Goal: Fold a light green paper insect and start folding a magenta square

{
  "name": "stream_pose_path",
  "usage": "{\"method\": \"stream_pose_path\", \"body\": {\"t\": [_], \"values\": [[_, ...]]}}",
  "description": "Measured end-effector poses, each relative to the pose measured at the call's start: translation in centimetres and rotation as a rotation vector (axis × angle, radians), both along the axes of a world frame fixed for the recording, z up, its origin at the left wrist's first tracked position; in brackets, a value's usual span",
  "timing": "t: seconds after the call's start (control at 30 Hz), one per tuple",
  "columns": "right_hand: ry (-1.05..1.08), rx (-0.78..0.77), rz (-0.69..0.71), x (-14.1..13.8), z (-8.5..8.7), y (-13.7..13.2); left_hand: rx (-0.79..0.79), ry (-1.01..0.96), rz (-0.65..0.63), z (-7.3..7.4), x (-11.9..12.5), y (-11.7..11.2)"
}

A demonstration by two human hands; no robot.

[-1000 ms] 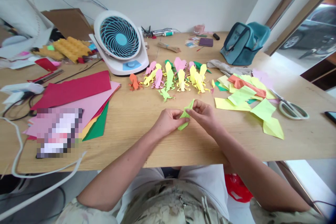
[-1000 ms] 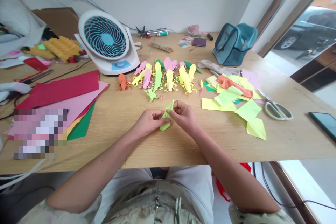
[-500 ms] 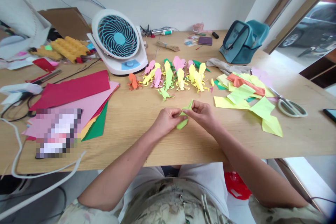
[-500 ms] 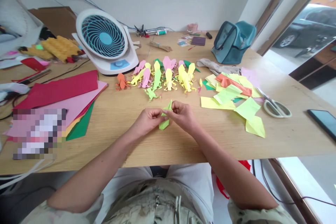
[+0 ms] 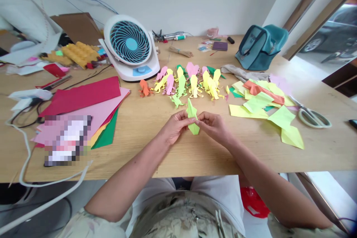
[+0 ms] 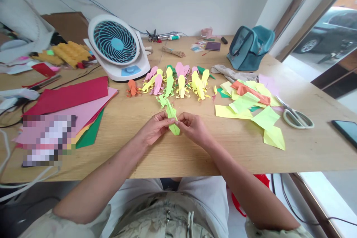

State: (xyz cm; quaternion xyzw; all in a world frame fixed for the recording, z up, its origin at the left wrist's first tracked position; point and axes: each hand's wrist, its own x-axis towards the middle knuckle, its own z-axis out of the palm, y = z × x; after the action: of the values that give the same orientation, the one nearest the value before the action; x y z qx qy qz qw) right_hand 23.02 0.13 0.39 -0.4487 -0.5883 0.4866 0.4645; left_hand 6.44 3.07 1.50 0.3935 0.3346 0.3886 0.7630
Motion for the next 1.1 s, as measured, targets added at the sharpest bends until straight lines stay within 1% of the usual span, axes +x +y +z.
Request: {"method": "stream_pose_path", "body": {"t": [0.07, 0.13, 0.23, 0.3, 0.37, 0.43, 0.53, 0.6, 0.73, 0.8, 0.87, 0.93, 1.0, 1.03, 1.1], "values": [[-0.03, 0.027, -0.011, 0.0, -0.2, 0.0, 0.009, 0.023, -0.017, 0.0, -0.1, 0.1], [-0.095, 0.065, -0.037, 0.0, -0.4, 0.0, 0.107, 0.086, 0.0, 0.0, -0.1, 0.2], [-0.246, 0.149, -0.094, 0.0, -0.7, 0.0, 0.313, 0.224, 0.032, -0.2, -0.4, 0.6], [-0.321, 0.21, -0.112, 0.0, -0.6, -0.1, 0.38, 0.292, 0.018, -0.3, -0.5, 0.9], [-0.346, 0.246, -0.116, -0.1, -0.4, -0.2, 0.409, 0.328, 0.007, -0.4, -0.7, 1.1], [-0.302, 0.216, -0.09, -0.1, -0.2, -0.4, 0.437, 0.339, 0.009, -0.5, -0.8, 1.2], [-0.166, 0.079, 0.01, 0.0, 0.0, -0.4, 0.462, 0.301, 0.04, -0.3, -0.7, 1.1], [-0.162, 0.04, 0.053, 0.0, -0.1, -0.3, 0.464, 0.281, 0.057, -0.3, -0.5, 1.0], [-0.27, 0.057, 0.024, -0.3, -0.7, 0.1, 0.452, 0.278, 0.041, -0.7, -0.1, 0.7], [-0.301, 0.082, -0.015, -0.6, -0.9, 0.1, 0.487, 0.334, 0.044, -0.8, 0.1, 0.6], [-0.351, 0.144, -0.06, -0.9, -1.1, 0.1, 0.593, 0.478, 0.104, -0.7, 0.1, 0.4], [-0.408, 0.214, -0.108, -1.2, -1.2, 0.0, 0.726, 0.624, 0.208, -0.4, 0.1, 0.2], [-0.44, 0.241, -0.137, -1.2, -1.2, -0.1, 0.794, 0.683, 0.266, -0.2, 0.1, 0.2], [-0.438, 0.232, -0.135, -1.2, -1.2, -0.1, 0.788, 0.677, 0.26, -0.2, 0.1, 0.2], [-0.394, 0.179, -0.088, -1.0, -1.0, -0.1, 0.712, 0.629, 0.202, -0.3, -0.1, 0.4]]}}
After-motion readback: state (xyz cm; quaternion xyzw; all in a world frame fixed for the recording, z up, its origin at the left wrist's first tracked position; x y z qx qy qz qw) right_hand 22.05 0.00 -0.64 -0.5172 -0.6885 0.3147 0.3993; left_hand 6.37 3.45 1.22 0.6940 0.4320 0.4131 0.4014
